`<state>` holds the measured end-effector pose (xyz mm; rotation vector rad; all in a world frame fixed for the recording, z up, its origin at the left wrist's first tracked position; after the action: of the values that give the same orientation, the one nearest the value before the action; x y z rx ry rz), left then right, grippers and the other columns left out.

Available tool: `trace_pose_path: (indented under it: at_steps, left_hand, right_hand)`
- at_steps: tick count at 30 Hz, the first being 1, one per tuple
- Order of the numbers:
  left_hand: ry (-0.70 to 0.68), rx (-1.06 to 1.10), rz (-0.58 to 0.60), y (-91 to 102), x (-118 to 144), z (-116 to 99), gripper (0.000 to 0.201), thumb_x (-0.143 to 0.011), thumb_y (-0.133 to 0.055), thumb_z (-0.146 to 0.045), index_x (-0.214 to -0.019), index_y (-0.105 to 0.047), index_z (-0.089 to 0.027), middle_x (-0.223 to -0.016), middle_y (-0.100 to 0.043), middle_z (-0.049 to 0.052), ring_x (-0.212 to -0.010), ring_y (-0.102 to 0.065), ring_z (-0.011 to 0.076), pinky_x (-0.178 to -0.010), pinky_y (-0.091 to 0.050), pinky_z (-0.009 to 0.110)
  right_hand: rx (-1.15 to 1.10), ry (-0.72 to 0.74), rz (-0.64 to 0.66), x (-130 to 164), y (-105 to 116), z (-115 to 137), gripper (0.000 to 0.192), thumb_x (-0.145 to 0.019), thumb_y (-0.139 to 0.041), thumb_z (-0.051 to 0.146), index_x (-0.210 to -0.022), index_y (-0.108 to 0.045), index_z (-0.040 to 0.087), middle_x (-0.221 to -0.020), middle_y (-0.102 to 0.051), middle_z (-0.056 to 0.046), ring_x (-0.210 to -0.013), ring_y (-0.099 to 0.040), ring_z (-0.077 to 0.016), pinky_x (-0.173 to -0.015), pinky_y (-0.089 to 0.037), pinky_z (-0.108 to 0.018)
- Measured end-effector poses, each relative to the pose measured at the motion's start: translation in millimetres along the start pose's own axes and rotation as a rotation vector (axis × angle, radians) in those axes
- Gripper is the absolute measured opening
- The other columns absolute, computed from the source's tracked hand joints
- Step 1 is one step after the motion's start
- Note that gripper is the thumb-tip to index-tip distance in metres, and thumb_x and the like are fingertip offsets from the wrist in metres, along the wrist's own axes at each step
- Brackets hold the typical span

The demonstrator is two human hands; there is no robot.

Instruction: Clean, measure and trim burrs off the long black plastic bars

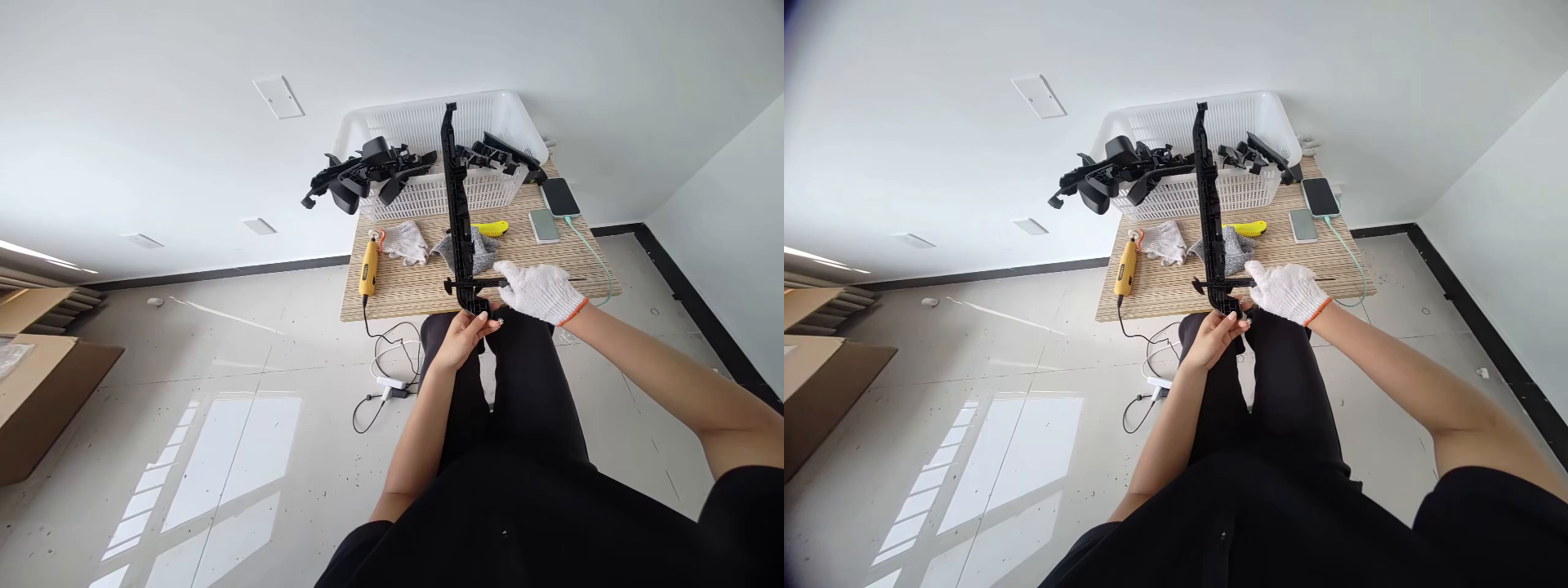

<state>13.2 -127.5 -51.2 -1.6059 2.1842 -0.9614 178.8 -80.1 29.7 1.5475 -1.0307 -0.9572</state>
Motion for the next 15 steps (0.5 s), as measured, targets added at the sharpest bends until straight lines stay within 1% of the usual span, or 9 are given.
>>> trace_pose_path:
  at_steps: [2,4,5,9,12,15]
  left_hand:
    - [-0.003,0.0,-0.001,0.9,-0.1,0.5,0.032,-0.083,-0.078,-0.033,-0.108,-0.068,-0.016,-0.117,-0.072,0.007,-0.083,-0.071,0.0122,-0.096,-0.055,0.037]
    - [-0.005,0.001,0.005,1.7,-0.4,0.7,0.032,-0.084,-0.078,-0.034,-0.109,-0.069,-0.016,-0.118,-0.072,0.007,-0.083,-0.07,0.0118,-0.096,-0.054,0.038]
    - [-0.006,0.001,0.009,1.9,-0.5,0.8,0.032,-0.084,-0.078,-0.034,-0.109,-0.069,-0.016,-0.118,-0.072,0.007,-0.083,-0.07,0.0117,-0.096,-0.054,0.038]
    - [-0.015,0.005,0.013,2.2,-0.7,0.9,0.033,-0.083,-0.078,-0.034,-0.11,-0.069,-0.016,-0.118,-0.072,0.007,-0.081,-0.07,0.0109,-0.095,-0.055,0.037]
    - [-0.018,-0.003,0.007,3.0,-0.6,1.4,0.032,-0.083,-0.078,-0.034,-0.109,-0.069,-0.016,-0.119,-0.071,0.007,-0.08,-0.07,0.0106,-0.095,-0.055,0.037]
    - [-0.017,-0.019,0.014,4.4,-0.9,2.6,0.033,-0.084,-0.077,-0.035,-0.11,-0.068,-0.016,-0.116,-0.073,0.008,-0.082,-0.07,0.0116,-0.094,-0.055,0.036]
  right_hand:
    - [0.004,0.002,0.015,-0.4,1.9,-0.7,0.052,-0.099,-0.024,0.045,-0.125,-0.06,0.018,-0.08,-0.071,-0.014,-0.071,-0.067,-0.032,-0.063,-0.02,-0.03]
    - [0.006,0.002,0.033,-0.2,4.1,-1.1,0.052,-0.099,-0.023,0.046,-0.112,-0.064,0.016,-0.079,-0.071,-0.014,-0.072,-0.067,-0.033,-0.062,-0.02,-0.03]
    - [0.003,-0.001,0.04,0.1,5.0,-1.2,0.053,-0.099,-0.023,0.046,-0.108,-0.065,0.016,-0.08,-0.071,-0.014,-0.073,-0.067,-0.0332,-0.062,-0.02,-0.03]
    - [-0.012,-0.024,0.044,1.7,5.5,-0.6,0.052,-0.098,-0.025,0.046,-0.105,-0.066,0.015,-0.082,-0.071,-0.015,-0.075,-0.067,-0.0329,-0.063,-0.021,-0.029]
    - [-0.022,-0.028,0.038,1.8,4.6,0.3,0.053,-0.098,-0.025,0.047,-0.105,-0.066,0.014,-0.084,-0.072,-0.017,-0.076,-0.067,-0.0323,-0.063,-0.023,-0.03]
    - [-0.024,-0.024,0.042,1.2,5.4,0.6,0.053,-0.099,-0.025,0.046,-0.107,-0.066,0.014,-0.084,-0.072,-0.017,-0.076,-0.067,-0.0321,-0.064,-0.023,-0.03]
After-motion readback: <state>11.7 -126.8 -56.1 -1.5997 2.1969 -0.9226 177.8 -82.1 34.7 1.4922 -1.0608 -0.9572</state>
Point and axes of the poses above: each hand's wrist, its own x-axis away from the middle knuckle, its own y-axis out of the back of the hand, z = x × y, the point moved 2 cm from there along -x, towards the middle knuckle
